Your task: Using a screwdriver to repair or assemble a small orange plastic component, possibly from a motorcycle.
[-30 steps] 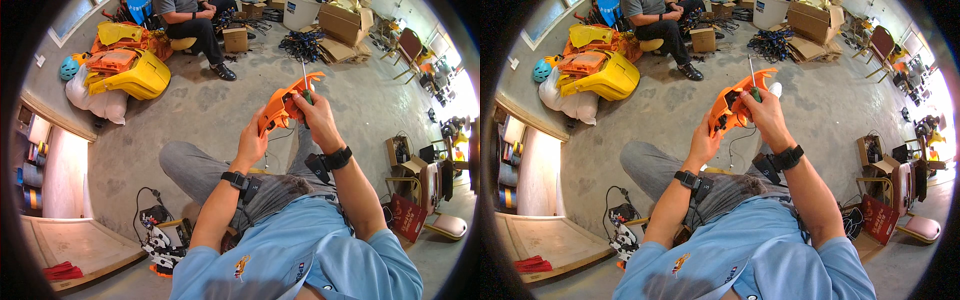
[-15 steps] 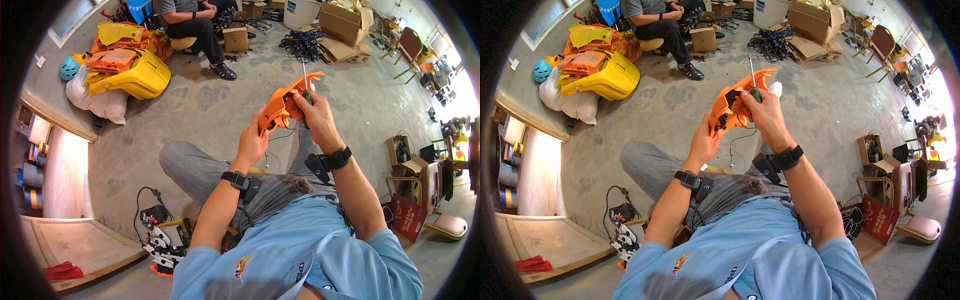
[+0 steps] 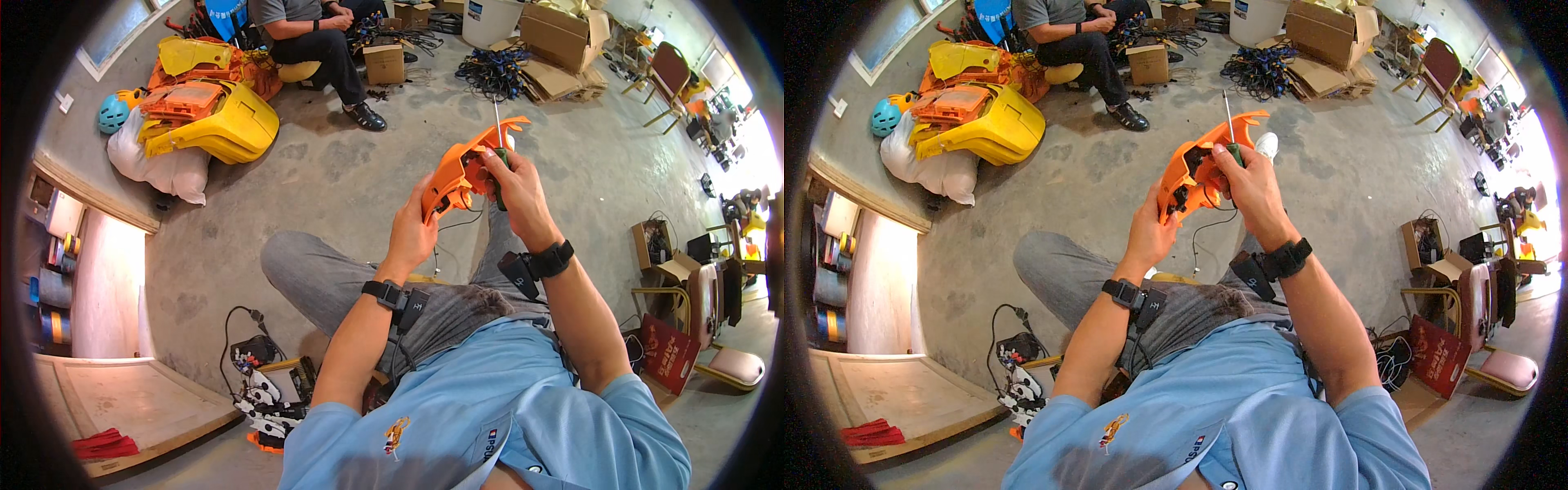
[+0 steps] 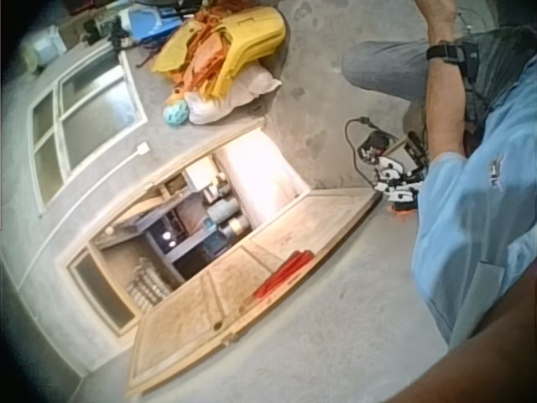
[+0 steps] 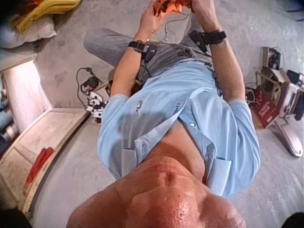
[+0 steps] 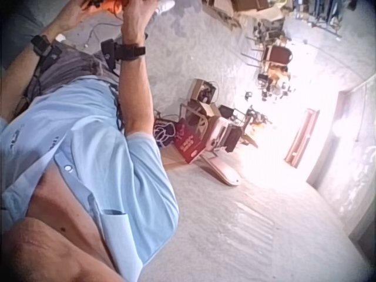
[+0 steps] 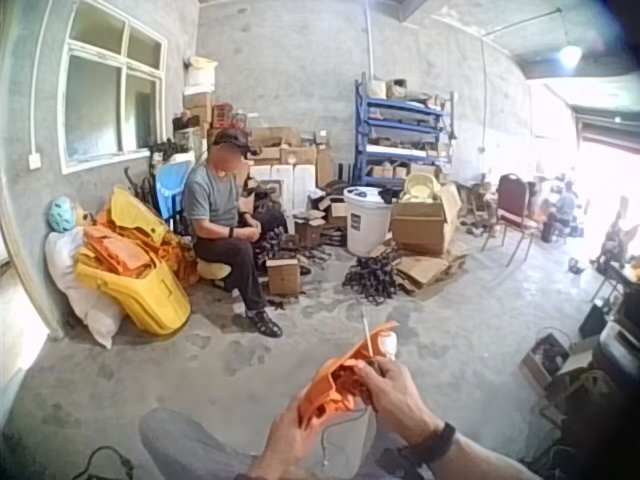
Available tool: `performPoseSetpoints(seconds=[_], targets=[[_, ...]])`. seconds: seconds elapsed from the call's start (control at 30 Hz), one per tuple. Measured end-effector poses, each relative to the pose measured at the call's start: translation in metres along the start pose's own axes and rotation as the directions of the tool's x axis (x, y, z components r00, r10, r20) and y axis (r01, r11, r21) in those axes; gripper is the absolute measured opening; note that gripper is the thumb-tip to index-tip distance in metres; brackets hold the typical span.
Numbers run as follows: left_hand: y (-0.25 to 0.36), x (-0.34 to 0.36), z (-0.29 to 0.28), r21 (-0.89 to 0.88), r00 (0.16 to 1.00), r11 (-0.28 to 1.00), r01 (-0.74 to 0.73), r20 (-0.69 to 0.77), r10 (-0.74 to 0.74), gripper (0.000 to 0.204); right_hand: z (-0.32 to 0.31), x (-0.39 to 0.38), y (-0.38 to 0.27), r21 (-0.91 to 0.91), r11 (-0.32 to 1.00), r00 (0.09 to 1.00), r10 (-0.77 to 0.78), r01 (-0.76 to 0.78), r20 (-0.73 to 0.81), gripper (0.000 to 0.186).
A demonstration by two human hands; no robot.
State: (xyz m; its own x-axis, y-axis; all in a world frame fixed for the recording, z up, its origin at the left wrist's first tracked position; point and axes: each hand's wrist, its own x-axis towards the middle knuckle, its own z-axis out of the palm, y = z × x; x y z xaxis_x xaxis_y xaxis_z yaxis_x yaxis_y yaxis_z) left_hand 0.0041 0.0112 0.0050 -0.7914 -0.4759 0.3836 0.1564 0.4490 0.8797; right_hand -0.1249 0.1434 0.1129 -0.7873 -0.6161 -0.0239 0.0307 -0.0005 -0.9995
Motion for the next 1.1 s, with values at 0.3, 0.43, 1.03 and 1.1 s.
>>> performPoseSetpoints(seconds=[0.3, 0.43, 1.03, 1.1], targets=[[-0.0029, -0.0003, 0.0003, 0.037, 1.000, 0.999, -0.027, -0.015, 0.028, 0.063, 0.0034, -0.0016, -0.0051, -0.112, 0.992, 0.998, -0.058, 0.056, -0.014, 0.019], [-0.0013, 0.0002, -0.0003, 0.045, 1.000, 0.999, 0.004, -0.007, -0.004, 0.063, 0.0023, -0.0034, -0.0038, -0.162, 0.985, 0.998, -0.056, 0.053, -0.015, 0.020], [0.0019, -0.0008, -0.0017, 0.038, 1.000, 0.999, 0.010, -0.013, -0.009, 0.063, 0.0022, -0.0031, -0.0005, 0.005, 1.000, 1.000, 0.010, -0.010, -0.009, 0.025], [0.0033, -0.0003, -0.0020, 0.041, 1.000, 0.999, 0.005, -0.008, -0.005, 0.063, 0.0023, -0.0015, -0.0006, 0.010, 1.000, 1.000, 0.013, -0.013, -0.003, 0.025]])
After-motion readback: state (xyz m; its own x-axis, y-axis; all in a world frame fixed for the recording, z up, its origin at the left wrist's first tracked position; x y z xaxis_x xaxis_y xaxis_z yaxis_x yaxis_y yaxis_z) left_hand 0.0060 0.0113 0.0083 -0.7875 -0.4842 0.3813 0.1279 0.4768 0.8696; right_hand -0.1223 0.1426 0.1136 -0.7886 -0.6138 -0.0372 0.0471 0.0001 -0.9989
